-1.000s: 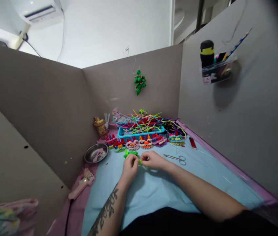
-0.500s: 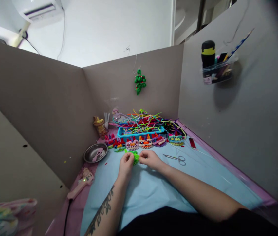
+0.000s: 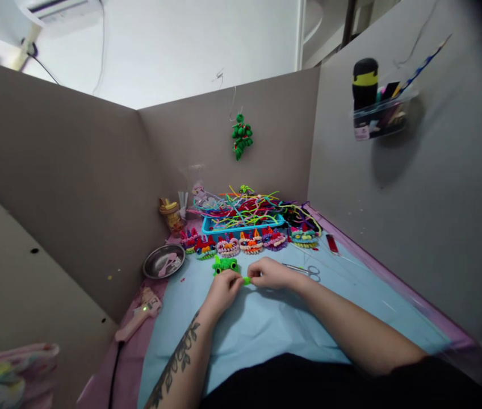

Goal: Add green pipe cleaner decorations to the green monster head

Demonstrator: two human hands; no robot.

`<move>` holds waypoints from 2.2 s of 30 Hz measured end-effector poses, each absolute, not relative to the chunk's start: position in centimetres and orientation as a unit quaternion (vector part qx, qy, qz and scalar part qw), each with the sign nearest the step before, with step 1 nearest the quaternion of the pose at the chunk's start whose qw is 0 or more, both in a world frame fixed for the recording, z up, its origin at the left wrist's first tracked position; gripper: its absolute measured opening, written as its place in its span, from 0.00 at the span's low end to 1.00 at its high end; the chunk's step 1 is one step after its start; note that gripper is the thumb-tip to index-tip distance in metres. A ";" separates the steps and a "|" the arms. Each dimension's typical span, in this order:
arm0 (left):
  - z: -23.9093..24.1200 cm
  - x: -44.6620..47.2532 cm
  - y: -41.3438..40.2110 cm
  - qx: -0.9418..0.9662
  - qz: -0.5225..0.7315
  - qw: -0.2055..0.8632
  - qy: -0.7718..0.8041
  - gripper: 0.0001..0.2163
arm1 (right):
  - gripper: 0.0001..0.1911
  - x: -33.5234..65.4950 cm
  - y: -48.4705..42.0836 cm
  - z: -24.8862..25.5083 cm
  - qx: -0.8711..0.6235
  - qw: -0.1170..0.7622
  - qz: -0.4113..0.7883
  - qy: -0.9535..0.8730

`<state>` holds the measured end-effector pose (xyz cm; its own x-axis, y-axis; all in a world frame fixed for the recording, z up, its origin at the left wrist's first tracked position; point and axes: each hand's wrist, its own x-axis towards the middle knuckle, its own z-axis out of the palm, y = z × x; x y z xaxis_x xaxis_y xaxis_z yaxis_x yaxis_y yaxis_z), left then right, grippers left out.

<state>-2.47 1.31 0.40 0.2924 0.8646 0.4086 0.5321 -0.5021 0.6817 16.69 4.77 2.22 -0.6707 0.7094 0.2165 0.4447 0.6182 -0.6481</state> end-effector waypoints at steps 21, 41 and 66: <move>0.4 -2.0 1.7 0.556 0.556 0.395 0.474 0.15 | 0.06 14.9 3.1 3.0 -0.304 0.516 0.141 -0.788; 0.8 -1.4 1.2 0.600 0.524 0.393 0.459 0.14 | 0.07 15.0 3.7 2.2 -0.259 0.518 0.172 -0.797; 1.2 -1.3 0.8 0.664 0.530 0.202 0.486 0.10 | 0.08 14.1 3.6 2.1 -0.360 0.494 0.333 -0.718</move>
